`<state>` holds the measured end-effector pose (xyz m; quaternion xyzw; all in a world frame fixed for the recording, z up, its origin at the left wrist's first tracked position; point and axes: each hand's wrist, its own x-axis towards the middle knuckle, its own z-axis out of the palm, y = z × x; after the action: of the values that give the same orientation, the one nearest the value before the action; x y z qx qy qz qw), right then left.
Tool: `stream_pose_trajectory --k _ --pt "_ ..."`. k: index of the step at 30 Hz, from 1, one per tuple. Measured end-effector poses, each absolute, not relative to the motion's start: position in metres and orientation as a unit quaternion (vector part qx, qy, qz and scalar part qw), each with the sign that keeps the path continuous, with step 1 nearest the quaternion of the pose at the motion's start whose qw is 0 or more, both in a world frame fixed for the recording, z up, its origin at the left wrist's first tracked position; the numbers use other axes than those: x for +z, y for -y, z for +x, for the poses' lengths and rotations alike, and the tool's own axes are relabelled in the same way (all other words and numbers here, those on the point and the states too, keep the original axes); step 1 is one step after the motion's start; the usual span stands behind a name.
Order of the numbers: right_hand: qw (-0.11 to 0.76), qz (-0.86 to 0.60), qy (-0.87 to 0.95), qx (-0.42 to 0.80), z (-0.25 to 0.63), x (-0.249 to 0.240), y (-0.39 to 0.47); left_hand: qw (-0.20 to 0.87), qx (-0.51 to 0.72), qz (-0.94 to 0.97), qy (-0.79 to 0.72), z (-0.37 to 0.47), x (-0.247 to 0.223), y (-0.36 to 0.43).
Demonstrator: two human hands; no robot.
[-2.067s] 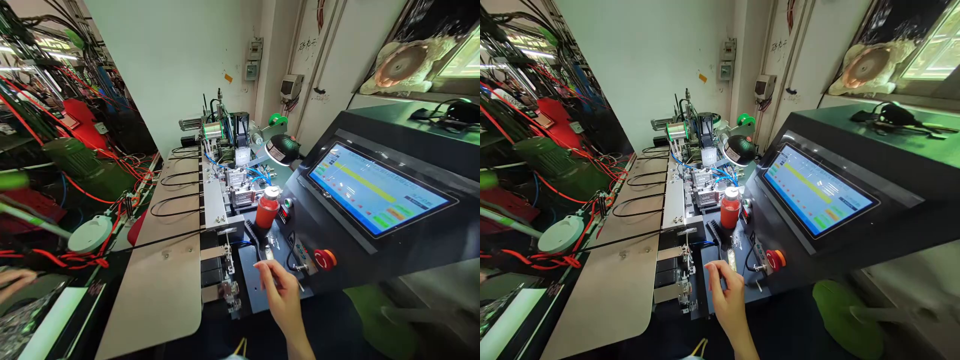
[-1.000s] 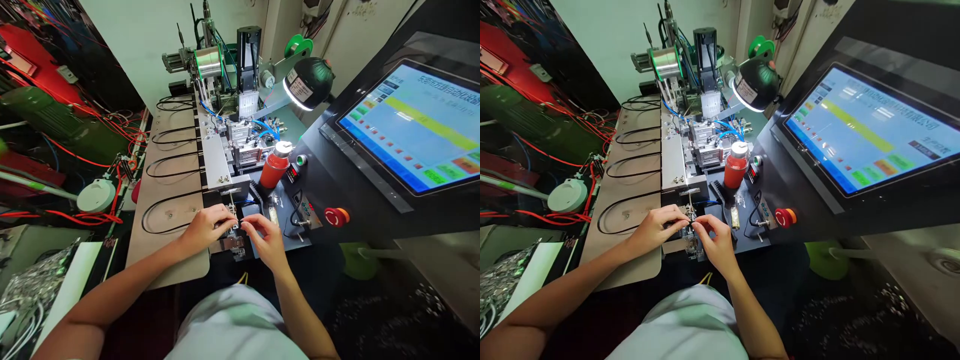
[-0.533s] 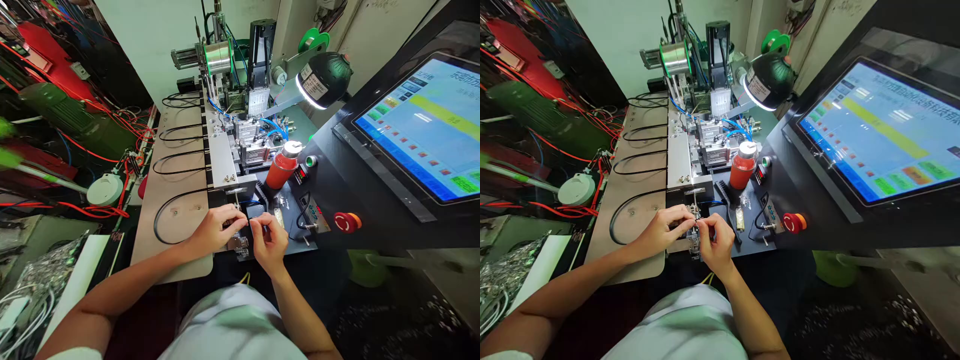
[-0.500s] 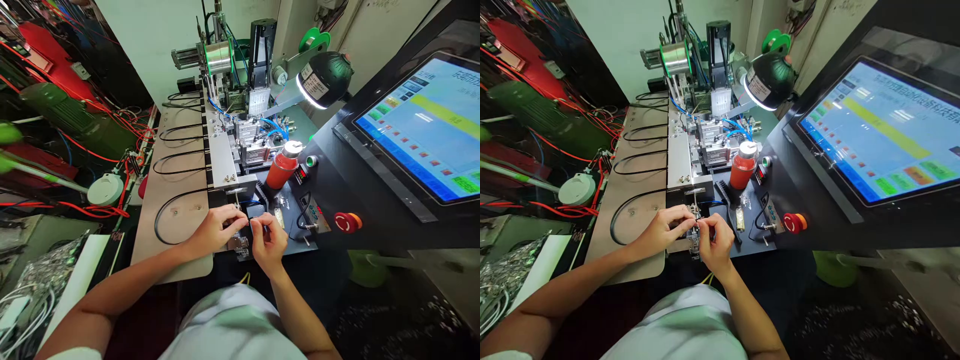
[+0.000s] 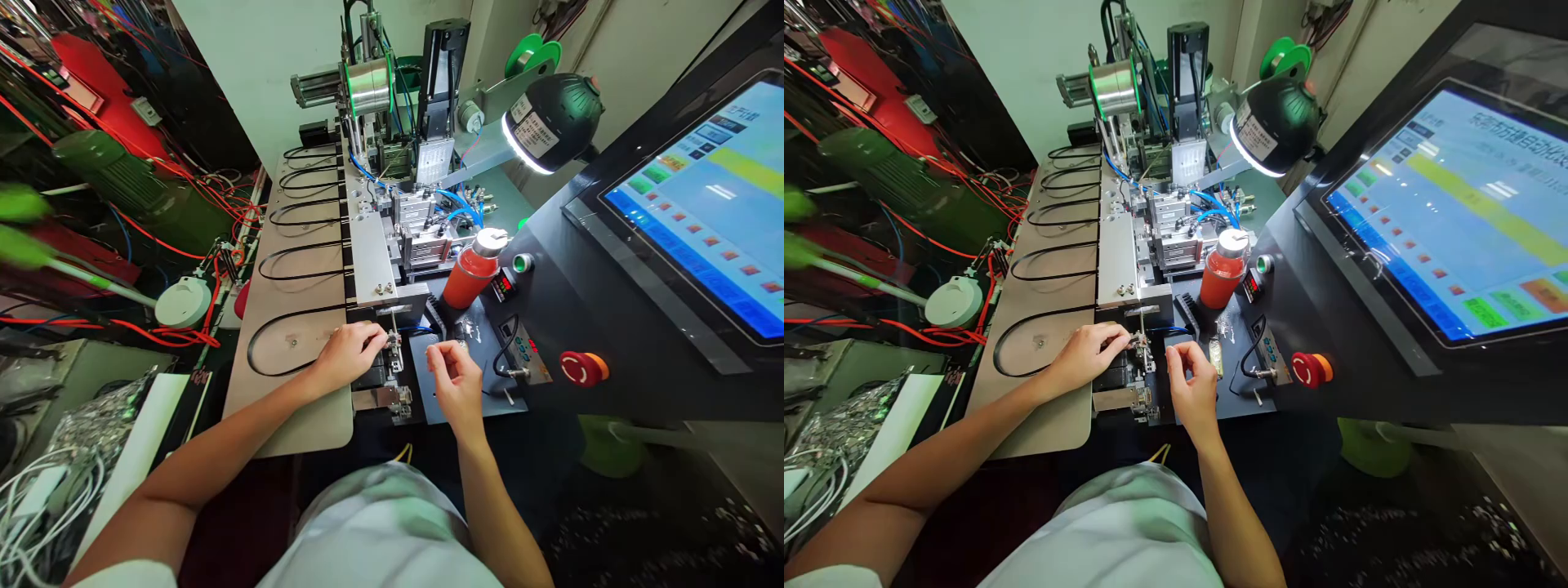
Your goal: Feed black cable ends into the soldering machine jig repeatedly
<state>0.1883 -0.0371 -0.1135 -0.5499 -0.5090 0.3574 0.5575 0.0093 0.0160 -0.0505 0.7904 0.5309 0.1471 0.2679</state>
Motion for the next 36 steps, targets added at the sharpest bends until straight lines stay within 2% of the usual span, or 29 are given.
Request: stream_pose_trajectory --k 13,19,25,30,36 --pt "0.537 -0.536 0.512 0.403 0.186 -0.124 0.031 0.229 0.103 0.783 -0.569 0.016 -0.053 -0.017" --pt "0.495 -0.540 0.555 0.395 0.177 -0.124 0.013 0.232 0.096 0.780 -0.573 0.020 -0.053 -0.020" --pt "0.493 -0.486 0.579 0.430 0.163 -0.124 -0.004 0.219 0.098 0.793 -0.559 0.020 -0.055 -0.020" --pt "0.550 -0.450 0.536 0.456 0.158 -0.132 -0.006 0.148 0.122 0.819 -0.541 0.015 -0.060 -0.014" --pt "0.561 -0.447 0.512 0.473 0.158 -0.131 -0.005 0.037 0.115 0.881 -0.457 0.003 -0.065 -0.005"
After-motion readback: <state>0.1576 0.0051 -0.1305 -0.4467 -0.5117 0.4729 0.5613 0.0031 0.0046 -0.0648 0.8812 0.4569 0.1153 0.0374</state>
